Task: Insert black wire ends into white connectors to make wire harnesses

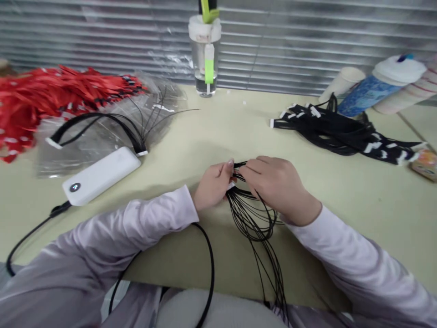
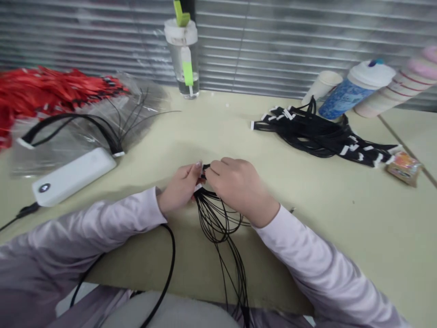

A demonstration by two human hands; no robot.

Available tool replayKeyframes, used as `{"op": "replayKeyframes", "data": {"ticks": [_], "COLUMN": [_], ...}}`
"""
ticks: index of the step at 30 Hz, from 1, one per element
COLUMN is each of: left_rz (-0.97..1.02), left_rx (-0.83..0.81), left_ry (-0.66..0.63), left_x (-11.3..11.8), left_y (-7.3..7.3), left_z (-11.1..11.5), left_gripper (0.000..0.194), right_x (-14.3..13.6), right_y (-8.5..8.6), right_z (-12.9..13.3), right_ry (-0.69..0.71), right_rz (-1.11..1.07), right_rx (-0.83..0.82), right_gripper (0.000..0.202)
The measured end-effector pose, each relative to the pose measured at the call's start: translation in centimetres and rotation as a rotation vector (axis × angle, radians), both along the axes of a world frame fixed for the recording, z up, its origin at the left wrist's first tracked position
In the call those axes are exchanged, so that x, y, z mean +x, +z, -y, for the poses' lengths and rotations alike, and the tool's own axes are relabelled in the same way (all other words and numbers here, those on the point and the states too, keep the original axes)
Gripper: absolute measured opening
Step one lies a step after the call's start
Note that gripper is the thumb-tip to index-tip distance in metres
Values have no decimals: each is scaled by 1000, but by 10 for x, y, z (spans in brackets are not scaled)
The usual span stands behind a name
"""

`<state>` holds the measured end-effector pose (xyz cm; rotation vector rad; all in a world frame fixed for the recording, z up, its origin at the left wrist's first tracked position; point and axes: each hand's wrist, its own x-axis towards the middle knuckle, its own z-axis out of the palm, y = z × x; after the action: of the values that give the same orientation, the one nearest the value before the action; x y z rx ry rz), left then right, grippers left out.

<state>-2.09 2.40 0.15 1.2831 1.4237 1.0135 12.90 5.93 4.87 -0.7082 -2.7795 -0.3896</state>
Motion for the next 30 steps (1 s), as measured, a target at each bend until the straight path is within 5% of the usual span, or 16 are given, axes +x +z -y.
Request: {"op": "replayKeyframes", "data": {"ticks": [7, 16, 21, 23, 30], "left_rz": [58, 151, 178, 174, 104], "left_rx": [-50, -45, 0, 4, -3], "left_ry": [59, 245, 280, 289, 262], "left_x": [0, 2, 1, 2, 1], "left_y": [-1, -6, -12, -13, -10], "left_z": [-2, -4, -4, -4, -3], "left_gripper": [46, 48, 46, 47, 47], "right_x": [2, 15, 12, 11, 1], "right_y": [-1, 18, 36, 33, 0], "right_z": [-6, 2, 16, 17, 14], "right_ry": [-107, -224, -279, -262, -65], "right_rz": [6, -402, -142, -142, -169], "right_rx": [-246, -142, -770, -858, -751], "right_gripper": [16, 37, 49, 44, 29]}}
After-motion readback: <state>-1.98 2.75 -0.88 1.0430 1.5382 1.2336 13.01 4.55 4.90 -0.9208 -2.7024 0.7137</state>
